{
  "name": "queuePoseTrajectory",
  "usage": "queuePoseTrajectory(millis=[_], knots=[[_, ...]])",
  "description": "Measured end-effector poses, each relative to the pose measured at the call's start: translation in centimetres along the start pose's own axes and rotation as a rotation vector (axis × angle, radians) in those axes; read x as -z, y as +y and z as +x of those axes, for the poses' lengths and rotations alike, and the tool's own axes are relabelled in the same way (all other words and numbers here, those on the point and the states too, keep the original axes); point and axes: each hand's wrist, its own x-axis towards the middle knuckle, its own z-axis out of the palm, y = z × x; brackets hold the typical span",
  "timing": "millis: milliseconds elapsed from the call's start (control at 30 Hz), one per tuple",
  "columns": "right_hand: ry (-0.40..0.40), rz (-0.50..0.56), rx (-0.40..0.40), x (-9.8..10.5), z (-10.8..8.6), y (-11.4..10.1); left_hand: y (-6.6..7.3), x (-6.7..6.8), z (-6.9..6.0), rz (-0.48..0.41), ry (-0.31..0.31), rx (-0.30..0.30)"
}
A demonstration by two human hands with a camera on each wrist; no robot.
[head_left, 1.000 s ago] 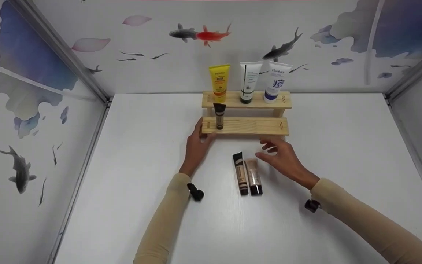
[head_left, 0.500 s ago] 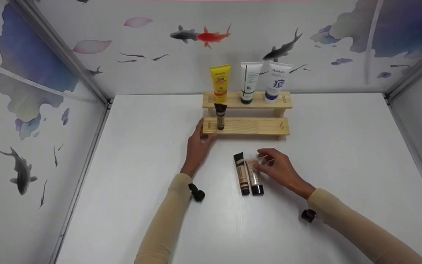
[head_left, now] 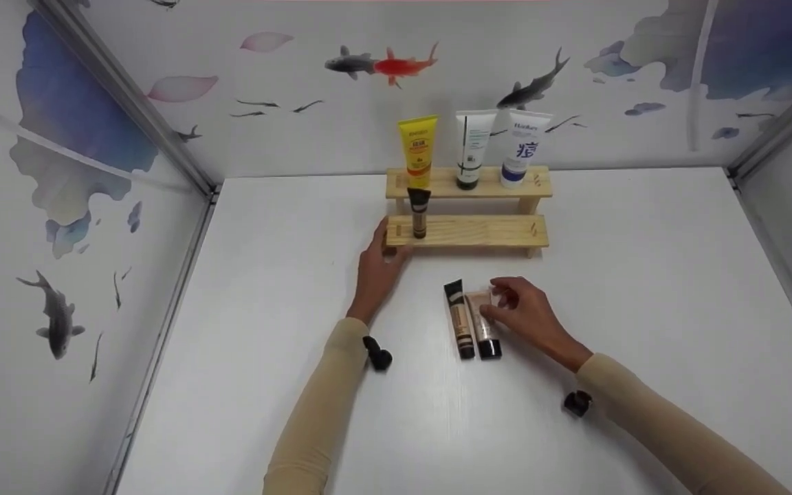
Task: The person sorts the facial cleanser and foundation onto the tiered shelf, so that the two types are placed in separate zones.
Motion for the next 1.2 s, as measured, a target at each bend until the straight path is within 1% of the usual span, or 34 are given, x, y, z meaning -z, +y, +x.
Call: queuePoseTrajectory(millis=[133, 267, 367, 533, 633, 767, 900, 1067, 1200], knots=[[0.004, -0.02, 0.018, -0.2, 0.1, 0.3, -0.2, -0.1, 0.0, 0.01, 0.004, -0.003], [-0.002, -0.035, 0.016, -0.1, 0.3, 0.3, -0.2, -0.1, 0.0, 0.01, -0.004, -0.009], [-0.043, -0.059, 0.017, -0.1, 0.6, 0.2, -0.2, 0.1, -0.1, 0.009, -0.002, -0.008], [-0.127, -0.145, 0.037, 0.0, 1.2, 0.0, -0.4, 0.3, -0.2, 0.01, -0.002, 0.012], [-0.145, -0.17, 0.025, 0.1, 1.3, -0.3, -0.3, 0.2, 0.0, 0.014, -0.015, 0.011], [-0.156, -0.16, -0.008, 0.4, 1.6, -0.6, -0.1, 0.2, 0.2, 0.011, -0.012, 0.01], [-0.145, -0.118, -0.043, 0.6, 1.9, -0.6, -0.1, 0.1, 0.4, -0.006, -0.004, 0.011], [-0.13, -0.071, -0.083, 0.8, 1.8, -0.4, -0.3, 0.0, 0.2, -0.01, -0.014, -0.006], [-0.116, -0.039, -0.085, 0.9, 1.8, -0.2, -0.5, -0.1, 0.0, -0.012, -0.02, -0.022]])
